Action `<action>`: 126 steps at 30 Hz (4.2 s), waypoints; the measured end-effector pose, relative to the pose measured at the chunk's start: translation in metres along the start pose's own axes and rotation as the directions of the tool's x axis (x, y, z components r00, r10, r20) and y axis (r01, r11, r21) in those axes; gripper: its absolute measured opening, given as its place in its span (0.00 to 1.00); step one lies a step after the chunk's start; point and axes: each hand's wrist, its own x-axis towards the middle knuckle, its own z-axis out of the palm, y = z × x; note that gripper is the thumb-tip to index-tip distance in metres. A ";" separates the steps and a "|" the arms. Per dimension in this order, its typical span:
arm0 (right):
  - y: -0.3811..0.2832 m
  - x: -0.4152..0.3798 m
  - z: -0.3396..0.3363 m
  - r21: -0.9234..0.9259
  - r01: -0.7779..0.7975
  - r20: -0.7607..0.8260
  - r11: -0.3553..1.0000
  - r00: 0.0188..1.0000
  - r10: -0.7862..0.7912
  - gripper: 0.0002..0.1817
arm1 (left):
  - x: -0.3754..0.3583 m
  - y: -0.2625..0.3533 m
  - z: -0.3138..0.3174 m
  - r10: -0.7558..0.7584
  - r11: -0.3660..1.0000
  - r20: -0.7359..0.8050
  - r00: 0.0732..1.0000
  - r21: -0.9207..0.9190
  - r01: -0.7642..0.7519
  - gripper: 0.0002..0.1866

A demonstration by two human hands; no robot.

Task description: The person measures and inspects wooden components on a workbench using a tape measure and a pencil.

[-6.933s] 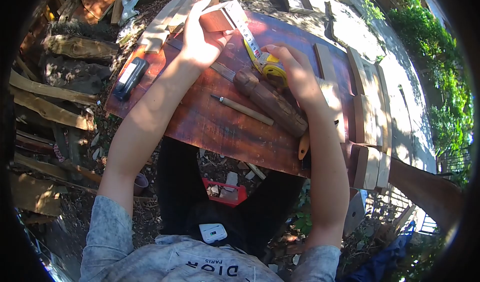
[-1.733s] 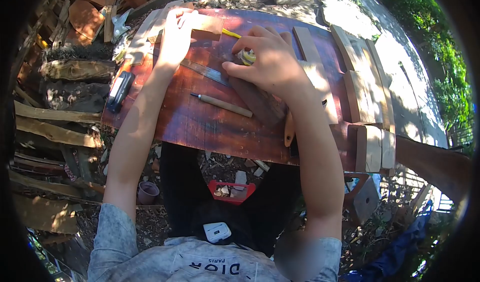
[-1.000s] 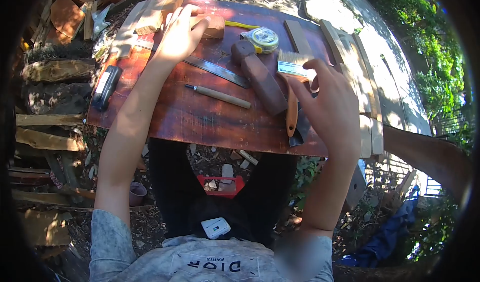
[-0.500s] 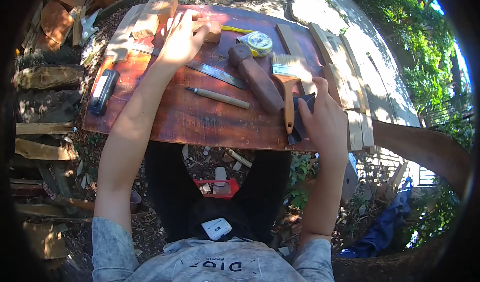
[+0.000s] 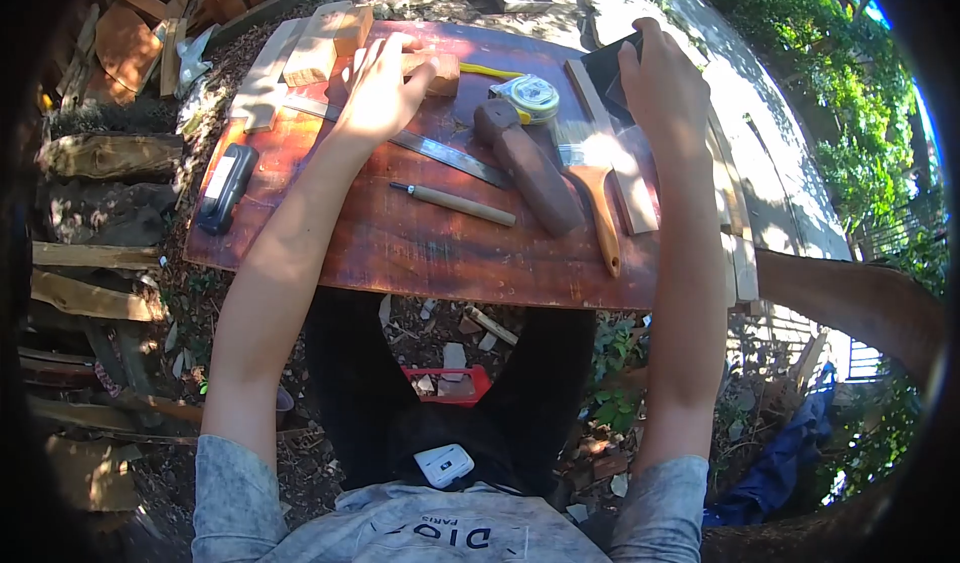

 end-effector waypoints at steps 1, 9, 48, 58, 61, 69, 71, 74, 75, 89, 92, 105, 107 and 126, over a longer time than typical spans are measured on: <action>0.005 0.004 0.021 -0.020 0.018 0.079 1.000 0.997 -0.016 0.19 | -0.001 0.000 0.000 -0.001 1.000 0.000 1.000 -0.004 0.001 0.27; 0.004 -0.013 0.024 -0.156 0.224 0.159 0.962 0.967 -0.200 0.29 | -0.001 0.000 0.000 0.006 1.000 -0.040 0.999 -0.006 -0.006 0.28; -0.045 -0.012 0.037 0.472 0.160 0.395 0.867 0.840 -0.371 0.31 | 0.001 -0.007 0.002 0.018 1.000 -0.066 0.998 0.019 -0.017 0.31; -0.044 -0.016 0.035 0.478 0.158 0.377 0.864 0.852 -0.364 0.33 | 0.001 -0.006 -0.005 0.015 0.999 -0.007 1.000 0.043 -0.015 0.30; -0.054 -0.022 0.045 0.525 0.135 0.248 0.840 0.920 -0.303 0.35 | 0.000 -0.005 -0.004 0.024 0.999 0.000 1.000 0.035 -0.024 0.29; -0.072 -0.015 0.016 0.704 0.262 0.093 0.660 0.887 -0.452 0.24 | 0.000 -0.006 -0.004 0.024 1.000 0.004 1.000 -0.018 -0.024 0.28; -0.086 -0.018 0.000 0.759 0.346 0.023 0.551 0.832 -0.555 0.20 | -0.002 -0.001 -0.007 -0.024 0.999 0.012 1.000 -0.024 0.024 0.30; -0.095 -0.028 -0.008 0.690 0.452 0.119 0.566 0.700 -0.705 0.23 | -0.001 -0.004 -0.005 0.005 1.000 0.012 1.000 -0.010 -0.005 0.31; -0.098 -0.033 -0.011 0.685 0.441 0.152 0.579 0.691 -0.706 0.24 | 0.002 -0.010 -0.002 0.026 1.000 0.009 1.000 -0.001 -0.026 0.30; -0.127 -0.054 0.012 0.605 0.466 0.010 0.646 0.807 -0.591 0.16 | 0.004 0.000 -0.012 0.112 0.992 -0.111 0.987 -0.042 -0.118 0.20; -0.122 -0.048 0.011 0.615 0.431 0.033 0.660 0.823 -0.567 0.18 | 0.001 0.003 -0.019 0.121 0.992 -0.055 0.991 0.025 -0.120 0.19; -0.120 -0.044 0.012 0.730 0.317 0.051 0.605 0.858 -0.511 0.12 | 0.003 0.018 -0.028 0.518 0.824 -0.138 0.844 -0.183 -0.536 0.12; -0.114 -0.037 0.011 0.755 0.224 0.083 0.616 0.900 -0.428 0.12 | 0.002 0.027 -0.035 0.631 0.763 -0.143 0.763 -0.065 -0.643 0.12; -0.097 -0.029 -0.001 0.890 -0.287 0.355 0.354 0.924 -0.143 0.24 | -0.019 0.044 -0.019 0.516 0.856 0.060 0.855 -0.068 -0.512 0.17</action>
